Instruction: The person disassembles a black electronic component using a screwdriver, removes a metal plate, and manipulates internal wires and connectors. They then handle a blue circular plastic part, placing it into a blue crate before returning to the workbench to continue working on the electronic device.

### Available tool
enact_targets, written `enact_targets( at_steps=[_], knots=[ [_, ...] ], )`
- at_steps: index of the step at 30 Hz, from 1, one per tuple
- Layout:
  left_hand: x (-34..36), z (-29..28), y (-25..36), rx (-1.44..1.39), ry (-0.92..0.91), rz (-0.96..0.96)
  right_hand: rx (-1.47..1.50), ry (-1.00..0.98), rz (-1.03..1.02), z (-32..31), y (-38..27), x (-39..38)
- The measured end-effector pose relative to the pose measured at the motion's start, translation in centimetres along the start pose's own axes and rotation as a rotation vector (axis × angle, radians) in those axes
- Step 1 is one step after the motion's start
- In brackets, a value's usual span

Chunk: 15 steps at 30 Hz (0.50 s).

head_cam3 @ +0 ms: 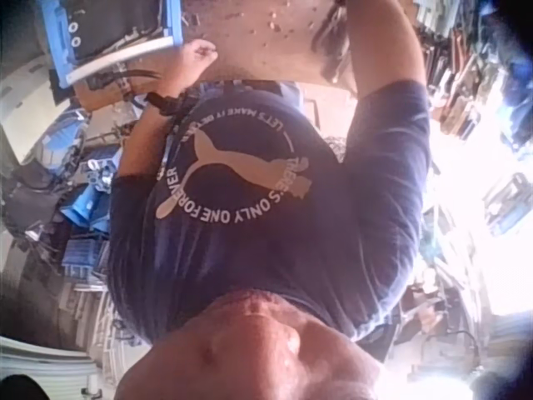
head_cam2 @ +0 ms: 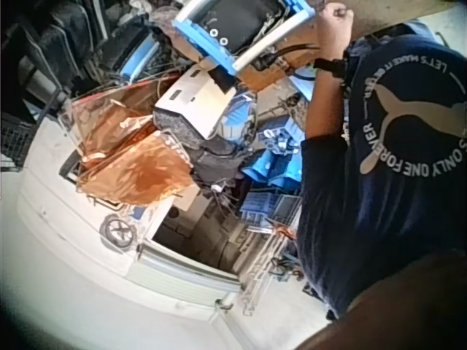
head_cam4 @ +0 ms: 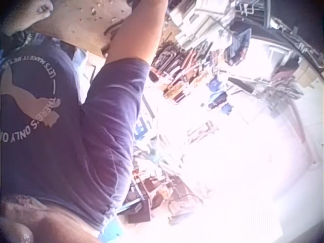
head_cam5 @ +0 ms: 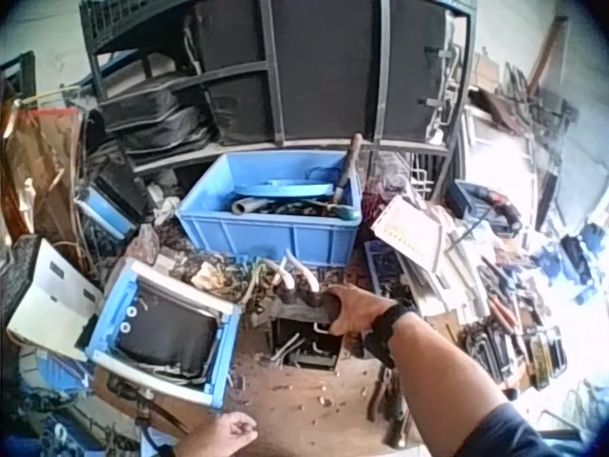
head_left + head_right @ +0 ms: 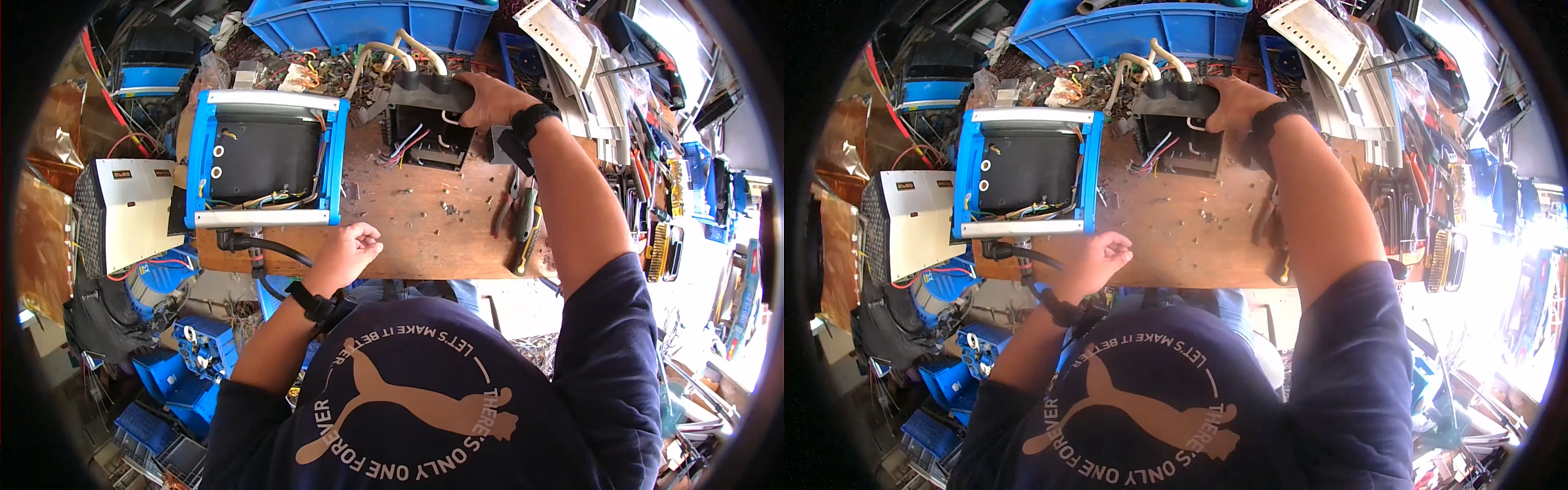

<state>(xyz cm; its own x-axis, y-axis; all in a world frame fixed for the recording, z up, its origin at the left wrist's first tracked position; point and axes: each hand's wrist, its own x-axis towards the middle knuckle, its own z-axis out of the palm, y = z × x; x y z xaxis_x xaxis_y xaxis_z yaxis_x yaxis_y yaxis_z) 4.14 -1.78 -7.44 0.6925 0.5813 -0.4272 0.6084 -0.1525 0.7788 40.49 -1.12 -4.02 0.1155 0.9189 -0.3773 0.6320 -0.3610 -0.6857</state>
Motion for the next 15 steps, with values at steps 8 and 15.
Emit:
enact_targets(
  at_steps=[8, 15],
  knots=[
    [0.6, 0.4, -1.5, -0.110, -0.087, -0.052, -0.168, 0.161, -0.001, 1.4, 0.2, 0.0],
    [0.4, -0.6, -0.4, -0.293, -0.192, -0.131, -0.141, 0.260, -0.076, 2.4, 0.3, -0.5]
  ],
)
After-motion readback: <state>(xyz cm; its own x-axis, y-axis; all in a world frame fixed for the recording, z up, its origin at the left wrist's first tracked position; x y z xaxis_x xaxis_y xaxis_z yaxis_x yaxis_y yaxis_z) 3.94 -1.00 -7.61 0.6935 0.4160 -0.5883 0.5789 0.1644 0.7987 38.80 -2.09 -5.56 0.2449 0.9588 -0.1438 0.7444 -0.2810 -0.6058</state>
